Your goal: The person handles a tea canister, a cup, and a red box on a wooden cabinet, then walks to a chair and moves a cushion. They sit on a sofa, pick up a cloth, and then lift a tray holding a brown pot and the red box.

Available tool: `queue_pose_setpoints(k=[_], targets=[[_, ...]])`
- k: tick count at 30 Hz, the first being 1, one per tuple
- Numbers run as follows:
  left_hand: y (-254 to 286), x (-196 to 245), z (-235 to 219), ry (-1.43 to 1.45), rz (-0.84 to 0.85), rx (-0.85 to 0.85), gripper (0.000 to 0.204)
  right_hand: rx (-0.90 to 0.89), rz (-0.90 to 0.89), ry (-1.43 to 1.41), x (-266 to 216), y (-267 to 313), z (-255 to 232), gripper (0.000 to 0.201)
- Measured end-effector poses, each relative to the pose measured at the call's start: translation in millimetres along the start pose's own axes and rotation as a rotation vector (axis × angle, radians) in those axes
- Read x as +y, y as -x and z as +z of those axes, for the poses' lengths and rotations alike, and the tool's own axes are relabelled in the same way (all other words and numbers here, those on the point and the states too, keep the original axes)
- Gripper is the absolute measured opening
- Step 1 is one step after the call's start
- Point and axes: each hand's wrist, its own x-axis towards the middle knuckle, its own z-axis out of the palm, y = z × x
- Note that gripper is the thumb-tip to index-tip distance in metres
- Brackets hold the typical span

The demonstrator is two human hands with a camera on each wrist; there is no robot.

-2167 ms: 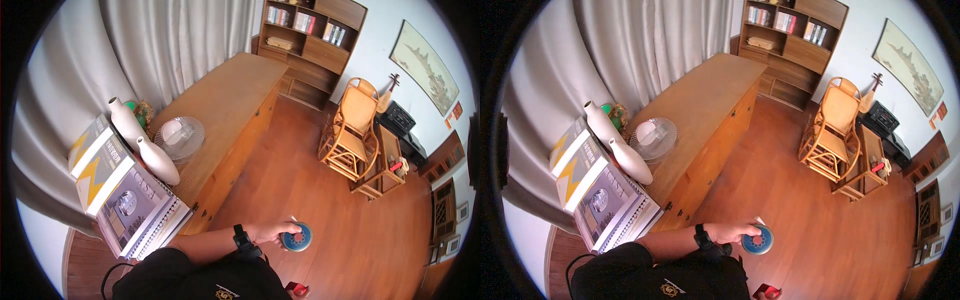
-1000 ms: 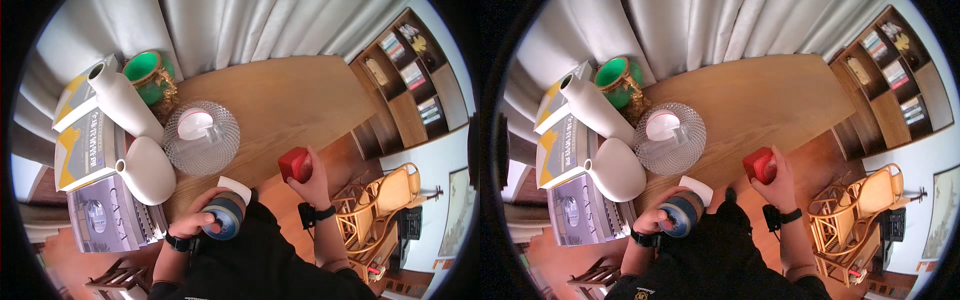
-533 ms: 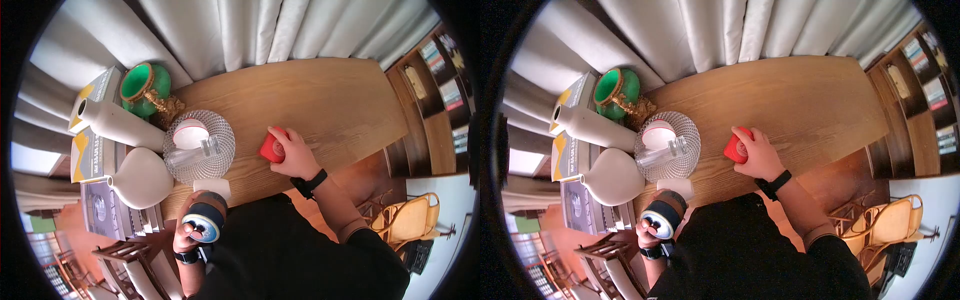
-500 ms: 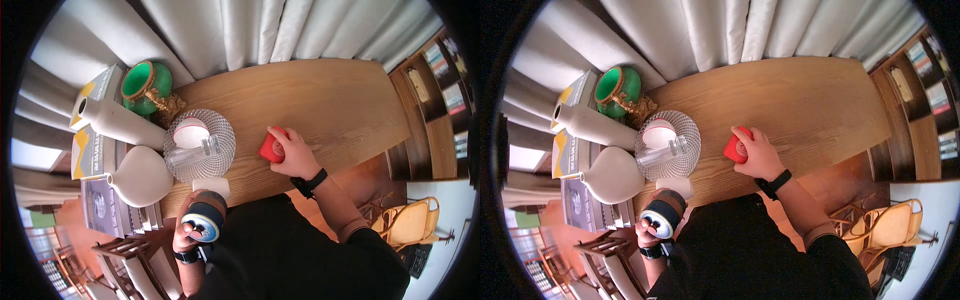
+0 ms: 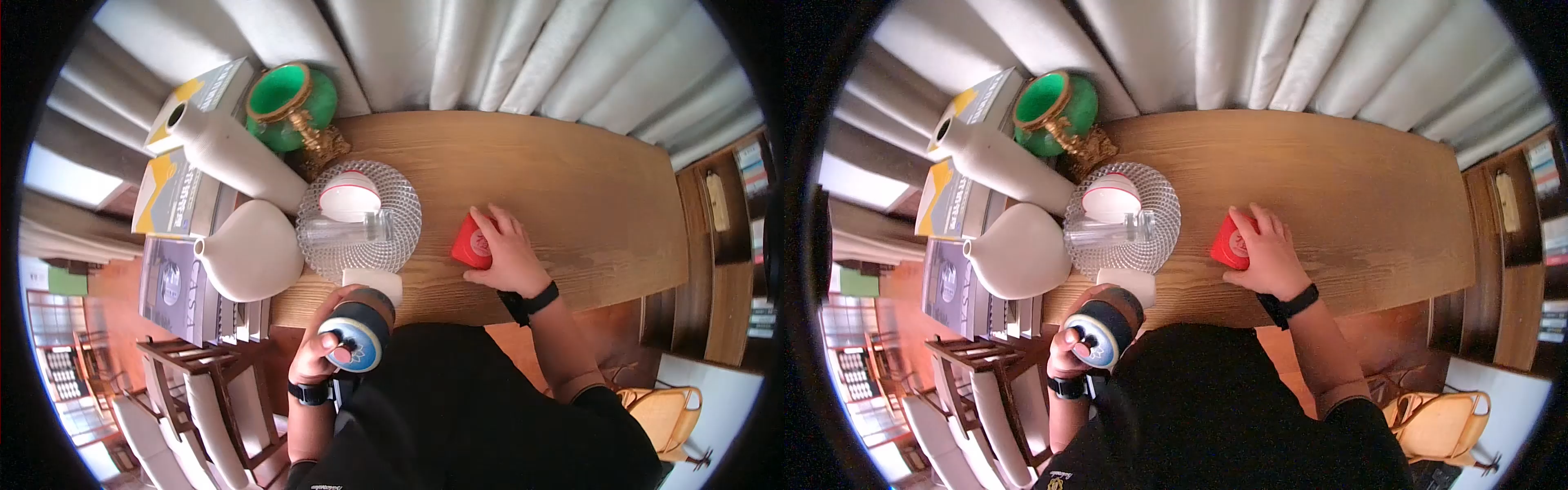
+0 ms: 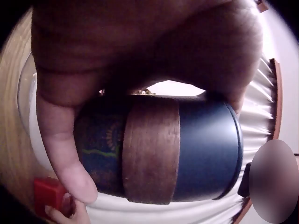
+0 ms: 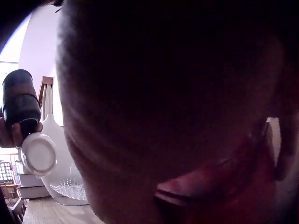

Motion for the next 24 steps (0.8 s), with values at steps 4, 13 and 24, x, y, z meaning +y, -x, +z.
queue_pose_setpoints(k=[4, 13, 24], targets=[[-6, -1, -1, -0.063, -0.025, -0.048, 0.104, 0.039, -0.168, -0.094, -31, 4, -31, 0.113], [-19, 18, 26, -0.214, -0.069, -0.221, 0.105, -0.355, -0.406, -0.626, -88, -4, -4, 0.107], [-20, 13, 1, -0.124, 0.125, -0.128, 0.111, 0.025, -0.296, -0.485, -67, -19, -5, 0.085]])
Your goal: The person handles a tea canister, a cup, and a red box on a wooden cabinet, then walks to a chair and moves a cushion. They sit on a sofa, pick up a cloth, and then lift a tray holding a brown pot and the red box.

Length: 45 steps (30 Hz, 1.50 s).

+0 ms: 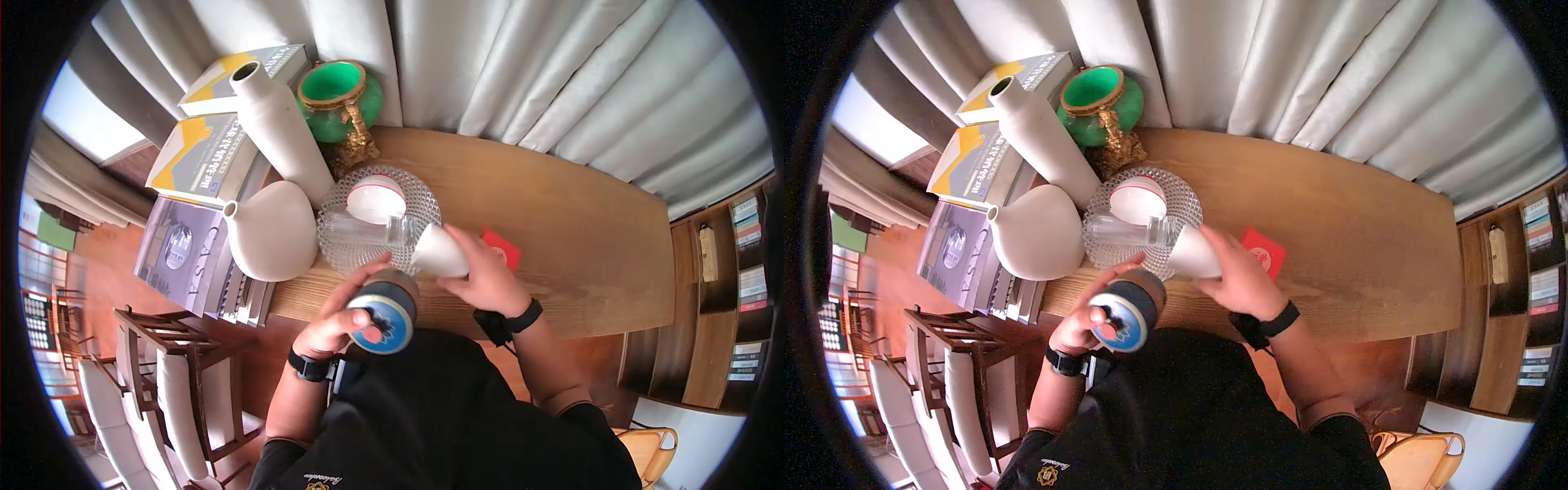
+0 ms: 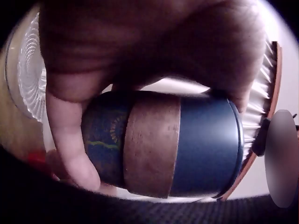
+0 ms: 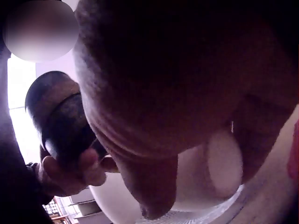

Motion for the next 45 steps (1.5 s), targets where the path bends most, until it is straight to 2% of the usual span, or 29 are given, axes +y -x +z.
queue_pose_setpoints(k=[1, 2, 3, 5, 13, 15, 20, 23, 32, 34, 41, 43, 45], targets=[[1, 1, -3, 0.073, -0.013, 0.039, 0.112, 0.000, -0.004, 0.003, 3, -5, -3, 0.085], [2, -1, -7, 0.094, 0.048, 0.101, 0.110, 0.018, 0.004, 0.024, 8, -12, -6, 0.083], [2, -5, -16, 0.093, 0.052, 0.098, 0.110, 0.037, 0.013, 0.046, 13, -18, -9, 0.081], [1, -12, -37, -0.005, 0.099, 0.177, 0.109, 0.046, -0.006, 0.045, 22, -29, -9, 0.080], [-4, -21, -61, 0.054, 0.169, 0.264, 0.097, -0.126, 0.005, 0.124, 32, -62, -7, 0.079], [-6, -16, -56, -0.120, 0.236, 0.343, 0.095, -0.138, -0.012, 0.126, 32, -67, -9, 0.079], [-17, -29, -71, -0.174, 0.194, 0.362, 0.088, -0.295, -0.013, 0.162, 21, -79, -11, 0.080], [-23, -34, -75, -0.208, 0.162, 0.409, 0.085, -0.322, 0.000, 0.159, 21, -84, -9, 0.080], [-45, -28, -86, -0.469, 0.162, 0.429, 0.083, -0.312, 0.000, 0.138, 22, -81, -9, 0.082], [-47, -25, -85, -0.647, 0.206, 0.499, 0.083, -0.314, 0.006, 0.131, 24, -81, -9, 0.082], [-46, -18, -74, -0.561, 0.239, 0.470, 0.078, -0.361, 0.019, 0.116, 28, -86, -13, 0.082], [-41, -13, -66, -0.257, 0.207, 0.384, 0.073, -0.379, 0.003, 0.064, 27, -86, -18, 0.083], [-39, -15, -65, -0.154, 0.215, 0.376, 0.071, -0.399, -0.012, 0.013, 29, -86, -20, 0.083]])
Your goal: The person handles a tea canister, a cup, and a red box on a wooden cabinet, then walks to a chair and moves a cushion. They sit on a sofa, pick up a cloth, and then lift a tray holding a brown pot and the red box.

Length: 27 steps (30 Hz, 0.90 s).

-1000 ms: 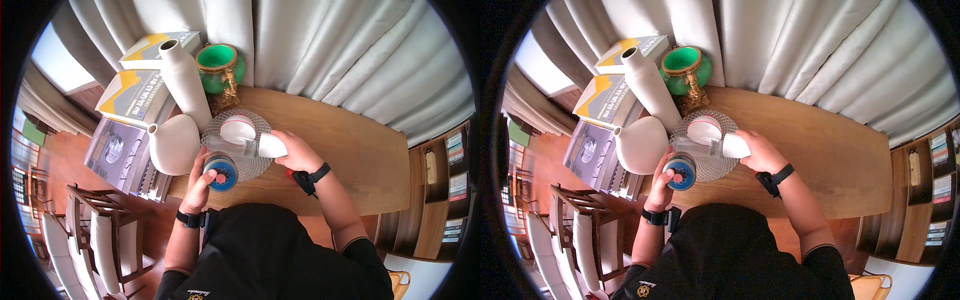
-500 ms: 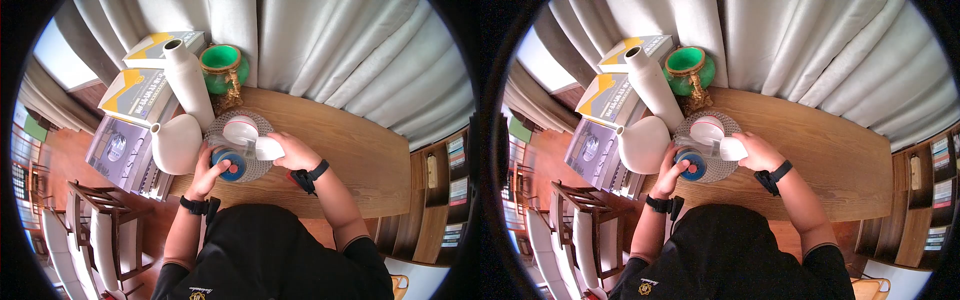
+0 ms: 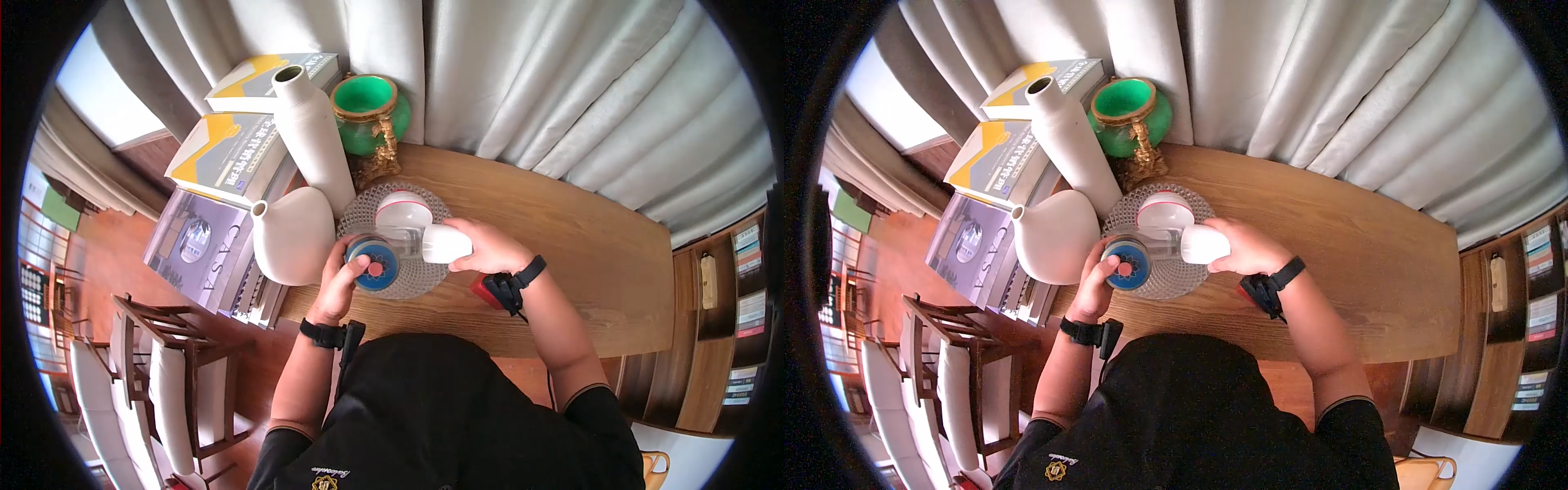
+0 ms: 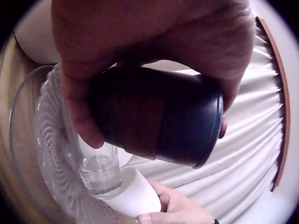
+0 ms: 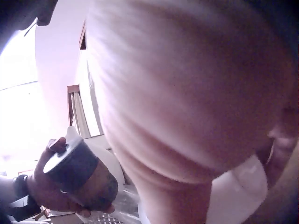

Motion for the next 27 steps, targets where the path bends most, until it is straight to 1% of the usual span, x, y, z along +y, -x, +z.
queue_pose_setpoints(k=[1, 5, 7, 9, 11, 12, 14, 15, 16, 17, 18, 20, 24, 27], targets=[[1, 0, 0, 0.101, -0.012, -0.002, 0.069, -0.002, 0.009, -0.043, 3, 0, 2, 0.083], [1, -1, 0, 0.088, -0.019, -0.018, 0.069, -0.005, 0.029, -0.123, 6, 0, 3, 0.083], [0, -2, -4, 0.006, -0.005, -0.030, 0.073, -0.016, 0.047, -0.126, 5, 0, 2, 0.084], [-1, -4, -7, -0.004, -0.003, -0.032, 0.075, -0.028, 0.064, -0.127, 8, -2, 3, 0.084], [-1, -7, -9, -0.014, 0.000, -0.034, 0.077, -0.004, 0.059, -0.224, 16, -5, 10, 0.085], [-1, -9, -9, 0.004, 0.008, -0.023, 0.079, -0.004, 0.058, -0.222, 20, -5, 11, 0.085], [-1, -12, -9, 0.023, 0.019, -0.013, 0.081, -0.014, 0.104, -0.289, 18, -6, 11, 0.084], [-1, -13, -8, 0.047, 0.040, -0.016, 0.080, -0.014, 0.103, -0.288, 20, -6, 13, 0.084], [-1, -14, -8, 0.071, 0.061, -0.019, 0.080, 0.011, 0.091, -0.360, 24, -6, 16, 0.082], [0, -15, -8, 0.071, 0.062, -0.019, 0.080, 0.037, 0.079, -0.432, 27, -7, 19, 0.080], [0, -16, -7, 0.089, 0.066, -0.009, 0.080, 0.037, 0.077, -0.431, 31, -7, 21, 0.080], [0, -19, -9, 0.106, 0.070, 0.000, 0.080, 0.042, 0.069, -0.530, 33, -7, 22, 0.080], [-1, -27, -14, 0.154, 0.082, 0.002, 0.080, 0.052, 0.075, -0.544, 35, -7, 22, 0.081], [0, -30, -15, 0.185, 0.076, 0.000, 0.080, 0.006, 0.068, -0.577, 35, -7, 19, 0.083]])
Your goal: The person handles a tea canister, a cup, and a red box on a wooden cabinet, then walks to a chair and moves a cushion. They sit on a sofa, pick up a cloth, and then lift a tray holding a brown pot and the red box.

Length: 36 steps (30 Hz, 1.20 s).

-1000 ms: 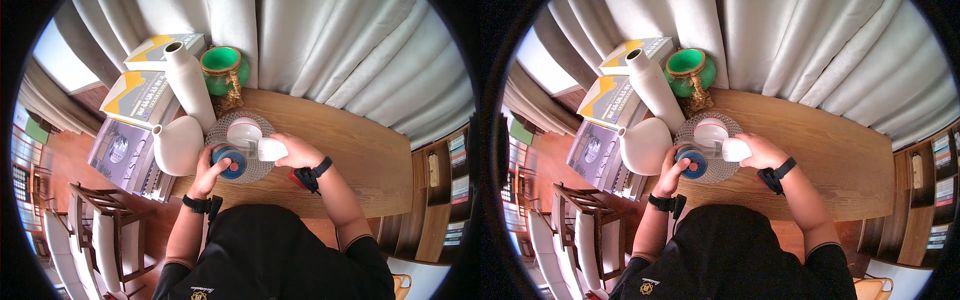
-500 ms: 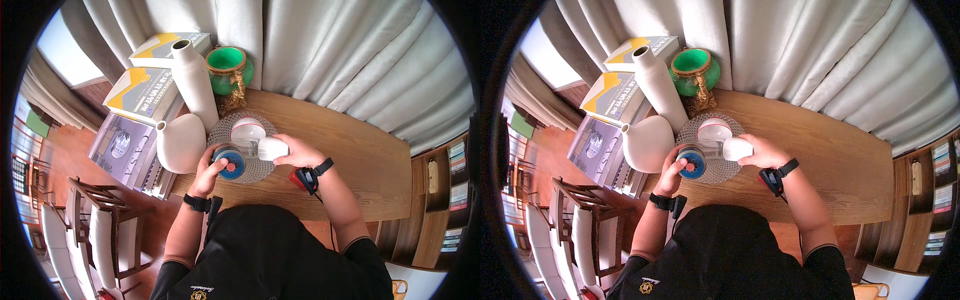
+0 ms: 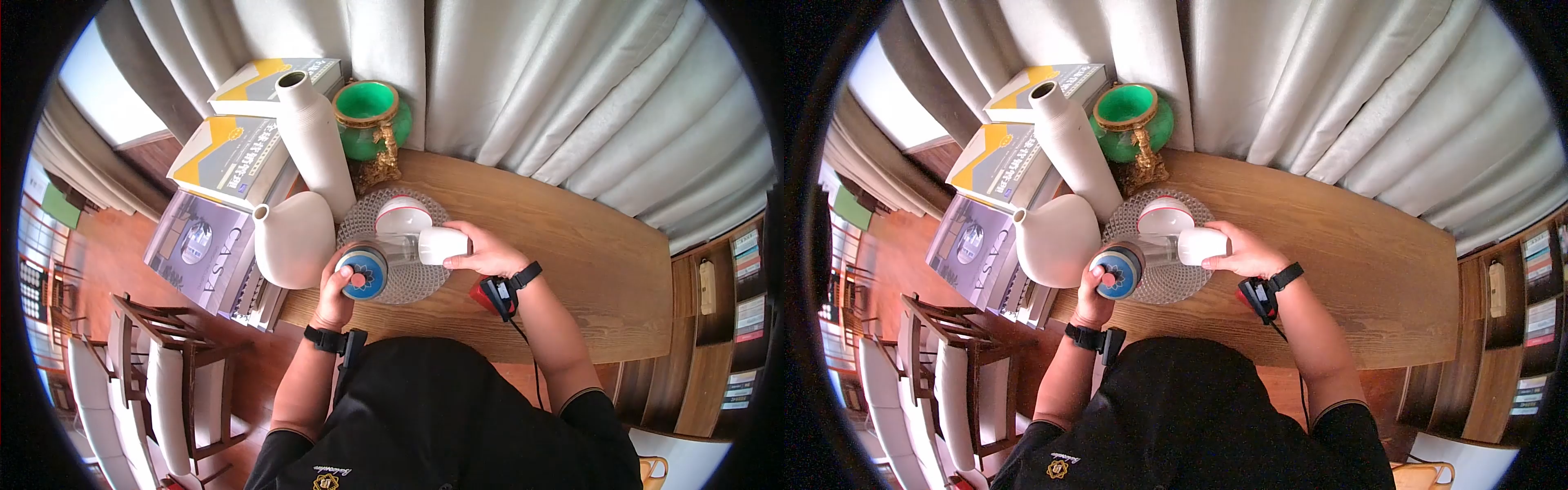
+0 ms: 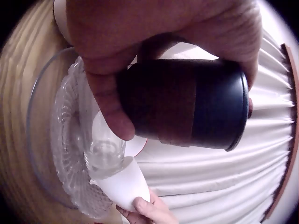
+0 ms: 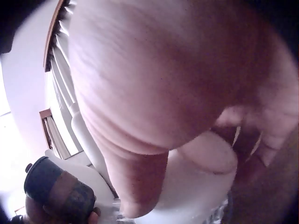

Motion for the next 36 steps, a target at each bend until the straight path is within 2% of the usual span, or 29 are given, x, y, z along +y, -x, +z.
queue_pose_setpoints(k=[6, 11, 14, 19, 21, 24, 30, 36], targets=[[4, -6, -4, 0.052, -0.026, 0.015, 0.081, 0.020, 0.024, 0.065, -7, 5, -1, 0.082], [10, -4, -3, 0.118, -0.044, 0.038, 0.078, 0.001, 0.057, -0.023, -1, 10, -2, 0.079], [13, -4, -10, 0.221, -0.056, 0.036, 0.055, -0.003, 0.049, -0.062, 4, 11, -3, 0.077], [14, -1, -6, 0.297, -0.101, 0.098, 0.066, 0.014, 0.018, -0.168, 7, 15, 0, 0.077], [16, 8, 6, 0.406, -0.124, 0.031, 0.066, 0.030, 0.030, -0.228, 8, 16, 1, 0.079], [14, 2, 5, 0.436, -0.134, 0.001, 0.068, 0.002, 0.031, -0.328, 13, 18, 4, 0.072], [11, 3, 6, 0.399, -0.135, -0.002, 0.072, 0.018, 0.029, -0.259, 6, 18, 12, 0.071], [11, 9, 2, 0.407, -0.157, -0.010, 0.072, 0.027, -0.006, 0.039, -12, 12, 20, 0.072]])
